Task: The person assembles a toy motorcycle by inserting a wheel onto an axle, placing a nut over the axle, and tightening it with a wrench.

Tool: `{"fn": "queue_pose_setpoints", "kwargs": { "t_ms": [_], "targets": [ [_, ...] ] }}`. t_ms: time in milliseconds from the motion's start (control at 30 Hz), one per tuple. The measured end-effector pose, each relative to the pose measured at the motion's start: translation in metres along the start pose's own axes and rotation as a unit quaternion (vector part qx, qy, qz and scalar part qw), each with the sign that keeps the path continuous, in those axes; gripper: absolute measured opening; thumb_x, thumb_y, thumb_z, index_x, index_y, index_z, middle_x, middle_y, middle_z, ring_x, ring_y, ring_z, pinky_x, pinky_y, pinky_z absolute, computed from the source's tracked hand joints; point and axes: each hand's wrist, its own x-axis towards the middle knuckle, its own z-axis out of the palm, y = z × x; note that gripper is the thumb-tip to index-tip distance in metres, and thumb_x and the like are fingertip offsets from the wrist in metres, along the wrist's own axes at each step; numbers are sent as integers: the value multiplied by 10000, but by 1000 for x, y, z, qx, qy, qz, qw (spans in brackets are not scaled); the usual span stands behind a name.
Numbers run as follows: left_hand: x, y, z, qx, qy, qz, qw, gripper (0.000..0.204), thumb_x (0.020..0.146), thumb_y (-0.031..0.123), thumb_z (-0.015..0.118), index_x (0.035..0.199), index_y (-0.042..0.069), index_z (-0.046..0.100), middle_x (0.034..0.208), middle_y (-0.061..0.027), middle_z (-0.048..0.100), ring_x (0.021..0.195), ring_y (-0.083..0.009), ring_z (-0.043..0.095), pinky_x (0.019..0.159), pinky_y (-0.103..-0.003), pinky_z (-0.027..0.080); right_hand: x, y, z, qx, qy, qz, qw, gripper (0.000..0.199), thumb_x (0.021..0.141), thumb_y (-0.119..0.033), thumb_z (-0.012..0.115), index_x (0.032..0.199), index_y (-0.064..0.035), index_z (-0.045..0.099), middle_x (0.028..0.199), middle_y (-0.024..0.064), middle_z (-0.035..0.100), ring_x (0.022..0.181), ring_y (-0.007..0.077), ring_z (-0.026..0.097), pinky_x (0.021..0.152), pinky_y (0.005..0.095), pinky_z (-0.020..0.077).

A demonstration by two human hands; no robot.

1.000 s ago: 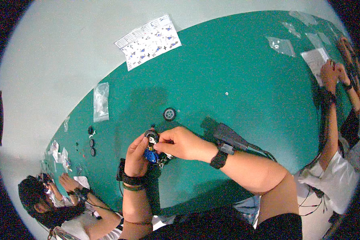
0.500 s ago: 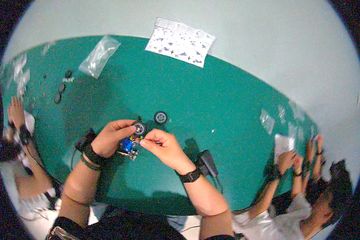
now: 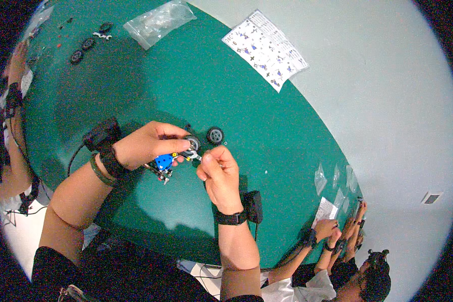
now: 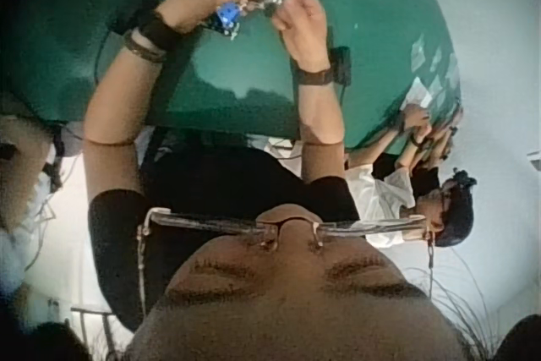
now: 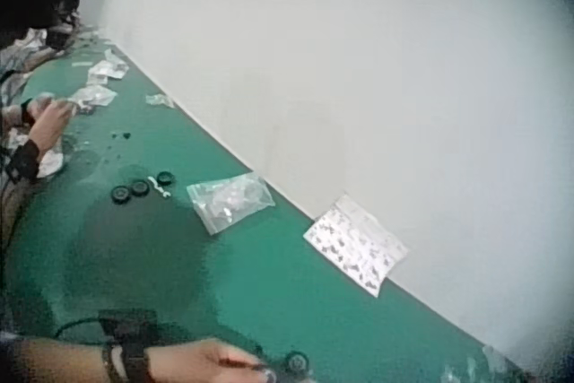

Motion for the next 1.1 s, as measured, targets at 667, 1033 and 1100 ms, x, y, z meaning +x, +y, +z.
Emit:
{"fn": "queue_pose_setpoints", "kwargs": {
  "t_ms": [667, 1033, 1100],
  "targets": [
    [-1, 2, 4, -6, 11, -18, 1000, 280, 870, 184, 579, 1094, 16, 596, 846, -18, 619, 739, -64, 565, 643, -209, 469, -4, 1, 6, -133, 16, -21, 991, 204, 875, -138, 578, 722, -86, 452, 583, -23, 489, 504, 43, 444, 456, 202, 350],
    [-3, 9, 4, 15, 26, -51, 998, 296, 869, 197, 590, 1098, 10, 592, 855, -12, 619, 739, -59, 565, 644, -198, 467, -2, 2, 4, -123, 57, 9, 991, 198, 853, -193, 619, 738, -88, 496, 598, -54, 472, 493, 21, 403, 430, 186, 299],
    [-4, 12, 6, 23, 20, -63, 998, 306, 865, 199, 596, 1110, 15, 588, 861, -16, 624, 737, -61, 571, 644, -201, 473, -1, 2, 6, -109, 63, 6, 992, 197, 850, -189, 622, 736, -88, 496, 600, -53, 473, 493, 22, 402, 430, 186, 301]
  ]
}}
